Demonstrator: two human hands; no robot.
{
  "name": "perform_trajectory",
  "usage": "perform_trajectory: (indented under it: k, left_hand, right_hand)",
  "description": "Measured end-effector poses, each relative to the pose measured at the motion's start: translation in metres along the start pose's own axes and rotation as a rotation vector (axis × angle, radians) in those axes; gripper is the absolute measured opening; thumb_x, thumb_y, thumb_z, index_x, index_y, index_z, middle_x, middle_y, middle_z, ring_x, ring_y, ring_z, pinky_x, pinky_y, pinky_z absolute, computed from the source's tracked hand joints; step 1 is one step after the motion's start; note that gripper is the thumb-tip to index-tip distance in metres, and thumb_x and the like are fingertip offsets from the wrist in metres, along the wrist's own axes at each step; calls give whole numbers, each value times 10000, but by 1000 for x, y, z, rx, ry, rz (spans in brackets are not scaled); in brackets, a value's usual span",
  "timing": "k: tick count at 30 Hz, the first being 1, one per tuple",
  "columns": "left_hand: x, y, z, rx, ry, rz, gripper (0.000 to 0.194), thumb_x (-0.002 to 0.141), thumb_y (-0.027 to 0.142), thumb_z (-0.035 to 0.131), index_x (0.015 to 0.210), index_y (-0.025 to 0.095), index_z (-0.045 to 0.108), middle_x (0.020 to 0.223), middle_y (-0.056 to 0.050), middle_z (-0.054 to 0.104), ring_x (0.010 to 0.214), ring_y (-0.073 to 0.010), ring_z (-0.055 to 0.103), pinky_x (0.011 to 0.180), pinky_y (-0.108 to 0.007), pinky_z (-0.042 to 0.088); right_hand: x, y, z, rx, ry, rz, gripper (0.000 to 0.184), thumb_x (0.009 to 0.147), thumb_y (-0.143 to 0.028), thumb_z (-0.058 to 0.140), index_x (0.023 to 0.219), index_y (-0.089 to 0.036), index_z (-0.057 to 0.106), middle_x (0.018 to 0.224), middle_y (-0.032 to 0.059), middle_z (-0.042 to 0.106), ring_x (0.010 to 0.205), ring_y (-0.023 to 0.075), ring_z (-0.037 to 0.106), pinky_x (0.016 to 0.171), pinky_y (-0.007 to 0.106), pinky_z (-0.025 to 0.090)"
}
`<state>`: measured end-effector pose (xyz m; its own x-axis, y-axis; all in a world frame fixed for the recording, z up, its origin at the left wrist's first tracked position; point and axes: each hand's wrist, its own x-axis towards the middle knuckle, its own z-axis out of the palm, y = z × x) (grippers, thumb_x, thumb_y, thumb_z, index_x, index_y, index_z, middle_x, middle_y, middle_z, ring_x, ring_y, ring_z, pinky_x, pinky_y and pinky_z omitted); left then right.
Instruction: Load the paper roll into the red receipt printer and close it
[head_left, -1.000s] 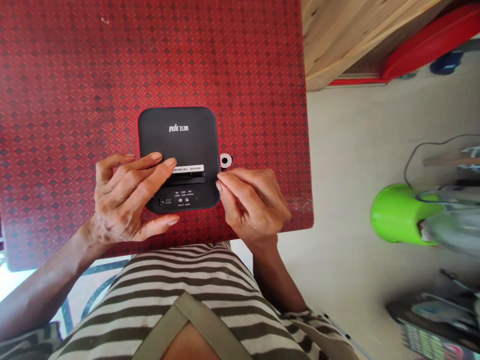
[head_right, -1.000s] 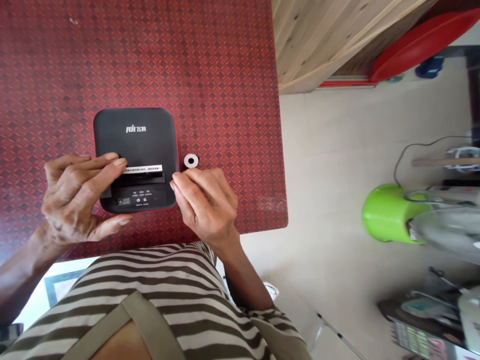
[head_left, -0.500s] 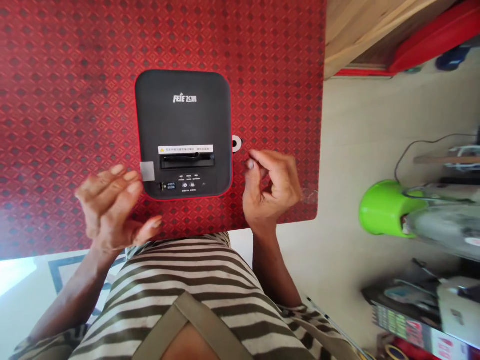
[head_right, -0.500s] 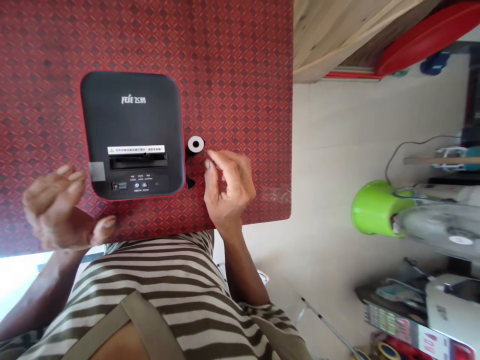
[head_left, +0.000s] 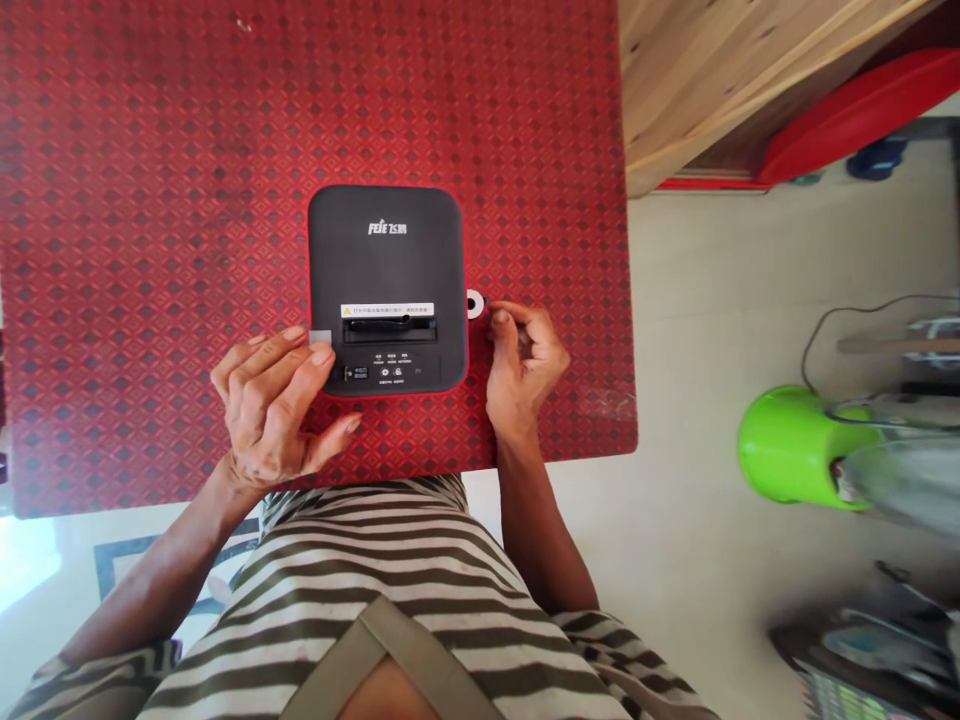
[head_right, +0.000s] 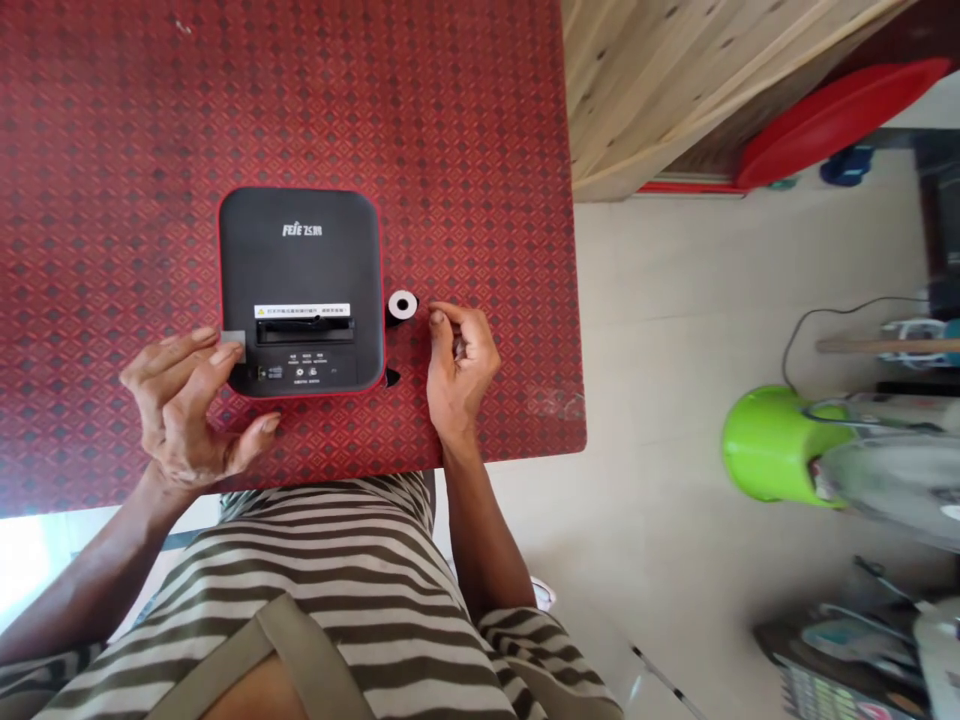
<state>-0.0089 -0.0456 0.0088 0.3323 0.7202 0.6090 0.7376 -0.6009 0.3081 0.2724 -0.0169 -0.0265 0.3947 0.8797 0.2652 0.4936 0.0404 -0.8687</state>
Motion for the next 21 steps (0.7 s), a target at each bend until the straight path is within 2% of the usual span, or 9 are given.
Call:
perform_trajectory:
  k: [3, 7, 10, 14, 16, 18, 21]
  left_hand:
    - [4, 5, -1, 14, 4, -64, 643, 965, 590, 670, 1520, 348, 453, 1298, -36, 723, 1184, -282, 720, 1028, -534, 544]
    - [11, 8, -1, 4, 21, -77, 735, 942, 577, 726, 1552, 292, 433, 1176, -27, 759, 1080, -261, 717, 986, -539, 547]
    - [14, 9, 0, 11, 31, -91, 734, 941, 539, 735, 1553, 266, 436, 1099, -17, 782, 1044, -256, 722, 977, -545, 541]
    - [11, 9, 3, 17, 19, -128, 744, 904, 618, 735, 1526, 342, 436, 1123, -5, 769, 1020, -257, 718, 944, -550, 558]
    - [8, 8, 5, -9, 32, -134, 725, 891, 636, 735, 1505, 366, 459, 1156, -9, 747, 1028, -258, 706, 933, -538, 565]
    - [5, 6, 6, -52, 60, -113, 701, 886, 633, 735, 1490, 365, 500, 1144, -16, 726, 1035, -261, 693, 928, -524, 570]
    - [3, 3, 7, -118, 115, -63, 719, 867, 586, 775, 1502, 339, 545, 1130, -43, 721, 1044, -278, 686, 930, -529, 573]
  right_hand:
    - [1, -2, -1, -3, -21, -6, 241, 1034, -392, 631, 992, -207, 781, 897, 15, 755, 799, 148, 680, 724, 297, 511]
    - [3, -5, -1, 6, -29, -6, 237, 1029, -371, 641, 970, -195, 788, 867, 15, 753, 754, 138, 655, 679, 280, 477]
    - [3, -5, 0, 20, -29, -17, 209, 1021, -338, 658, 965, -190, 795, 839, 3, 733, 718, 125, 626, 651, 269, 454]
    - [2, -3, 1, -11, -38, -30, 206, 1026, -324, 646, 963, -192, 791, 811, -9, 712, 674, 115, 596, 625, 261, 450]
    - [2, -6, -1, -32, -32, -42, 219, 1040, -340, 629, 982, -194, 782, 840, 3, 728, 711, 125, 637, 640, 264, 487]
    - [4, -14, -6, -61, 5, -89, 208, 1046, -354, 634, 1025, -203, 775, 904, 20, 751, 770, 140, 682, 666, 277, 531]
    - [14, -42, -17, -133, 25, -278, 146, 1036, -320, 678, 1091, -231, 780, 986, 39, 779, 838, 167, 715, 723, 326, 581]
